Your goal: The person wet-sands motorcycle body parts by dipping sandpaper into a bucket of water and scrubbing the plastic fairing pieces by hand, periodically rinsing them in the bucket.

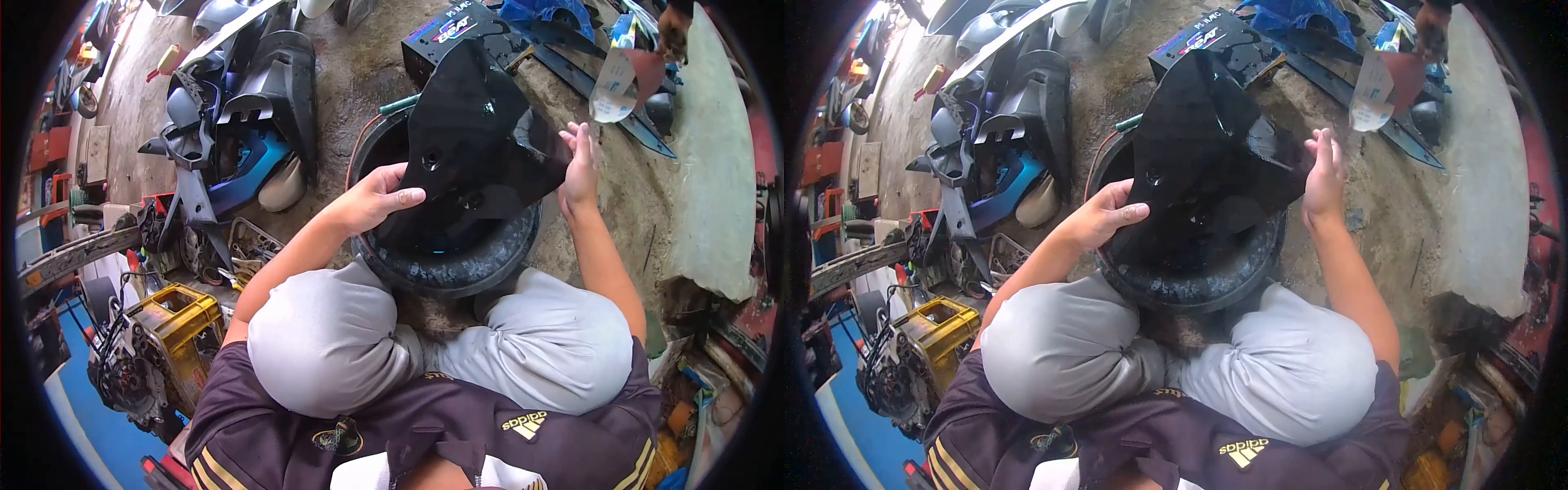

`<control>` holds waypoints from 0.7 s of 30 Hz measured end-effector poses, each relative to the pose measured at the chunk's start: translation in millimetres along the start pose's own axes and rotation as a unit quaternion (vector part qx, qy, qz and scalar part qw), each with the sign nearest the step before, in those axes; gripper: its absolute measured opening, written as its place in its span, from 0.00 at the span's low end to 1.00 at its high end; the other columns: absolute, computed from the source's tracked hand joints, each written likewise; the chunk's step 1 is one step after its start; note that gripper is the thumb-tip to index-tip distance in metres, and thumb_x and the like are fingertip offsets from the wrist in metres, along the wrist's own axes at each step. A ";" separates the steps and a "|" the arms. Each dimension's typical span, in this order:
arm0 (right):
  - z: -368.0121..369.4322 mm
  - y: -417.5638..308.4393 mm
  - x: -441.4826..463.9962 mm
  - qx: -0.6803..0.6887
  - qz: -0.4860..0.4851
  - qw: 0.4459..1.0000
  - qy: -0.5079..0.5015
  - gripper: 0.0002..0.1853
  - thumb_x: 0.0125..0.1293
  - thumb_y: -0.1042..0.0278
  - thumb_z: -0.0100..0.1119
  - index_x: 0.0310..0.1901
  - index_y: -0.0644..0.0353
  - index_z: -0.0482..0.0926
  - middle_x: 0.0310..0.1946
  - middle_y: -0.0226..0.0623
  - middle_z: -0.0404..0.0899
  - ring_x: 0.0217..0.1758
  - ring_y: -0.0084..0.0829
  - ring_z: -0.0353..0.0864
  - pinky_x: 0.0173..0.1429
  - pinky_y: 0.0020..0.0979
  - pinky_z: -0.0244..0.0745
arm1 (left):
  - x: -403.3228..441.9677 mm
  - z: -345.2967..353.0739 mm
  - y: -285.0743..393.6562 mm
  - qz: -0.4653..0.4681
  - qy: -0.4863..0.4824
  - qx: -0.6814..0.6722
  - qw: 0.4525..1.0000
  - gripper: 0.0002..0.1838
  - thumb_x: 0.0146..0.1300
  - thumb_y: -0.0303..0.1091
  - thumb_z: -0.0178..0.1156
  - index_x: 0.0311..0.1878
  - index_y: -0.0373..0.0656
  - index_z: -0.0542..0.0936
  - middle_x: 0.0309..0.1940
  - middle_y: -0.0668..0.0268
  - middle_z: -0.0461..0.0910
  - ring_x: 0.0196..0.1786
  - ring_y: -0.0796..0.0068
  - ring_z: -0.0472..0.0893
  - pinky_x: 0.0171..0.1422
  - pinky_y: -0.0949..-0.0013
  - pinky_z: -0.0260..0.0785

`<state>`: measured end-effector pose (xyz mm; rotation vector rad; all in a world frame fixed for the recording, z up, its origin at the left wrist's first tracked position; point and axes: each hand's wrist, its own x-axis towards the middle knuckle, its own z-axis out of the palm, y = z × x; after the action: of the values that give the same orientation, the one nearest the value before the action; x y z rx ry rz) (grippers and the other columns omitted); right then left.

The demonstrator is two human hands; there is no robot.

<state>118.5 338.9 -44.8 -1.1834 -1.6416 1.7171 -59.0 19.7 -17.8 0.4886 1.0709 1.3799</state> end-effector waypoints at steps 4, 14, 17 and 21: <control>3.6 -3.9 -13.9 0.128 0.050 0.989 -0.053 0.43 0.79 0.33 0.52 0.77 0.65 0.63 0.78 0.45 0.62 0.75 0.39 0.71 0.81 0.39 0.59 | 2.9 6.2 8.2 0.015 0.023 0.002 1.000 0.23 0.77 0.36 0.64 0.70 0.38 0.76 0.61 0.65 0.83 0.63 0.76 0.82 0.72 0.65 0.72; 20.8 -57.4 -9.4 0.107 0.015 0.981 -0.162 0.26 0.82 0.45 0.54 0.68 0.56 0.72 0.56 0.34 0.85 0.52 0.27 0.86 0.58 0.33 0.80 | 42.1 6.0 56.5 0.035 0.048 -0.026 0.998 0.20 0.80 0.40 0.61 0.66 0.39 0.78 0.58 0.68 0.84 0.60 0.81 0.80 0.70 0.68 0.72; 13.3 -49.9 3.5 0.078 0.028 0.983 -0.161 0.26 0.82 0.46 0.56 0.68 0.57 0.73 0.54 0.37 0.84 0.51 0.28 0.86 0.57 0.32 0.79 | 51.8 -0.6 76.9 0.042 0.072 -0.008 0.996 0.19 0.80 0.40 0.60 0.66 0.40 0.78 0.56 0.65 0.86 0.56 0.78 0.85 0.64 0.66 0.79; 16.2 -47.8 -5.6 0.066 0.059 0.982 -0.169 0.28 0.81 0.45 0.56 0.70 0.59 0.72 0.52 0.39 0.82 0.50 0.29 0.84 0.58 0.32 0.79 | 67.5 -15.8 112.3 0.079 0.142 -0.011 0.987 0.20 0.81 0.44 0.59 0.65 0.40 0.79 0.56 0.64 0.87 0.55 0.75 0.87 0.61 0.65 0.82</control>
<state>97.4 333.3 1.1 -0.9833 -1.6386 2.1626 -143.0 99.7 45.1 0.3730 1.2658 1.6354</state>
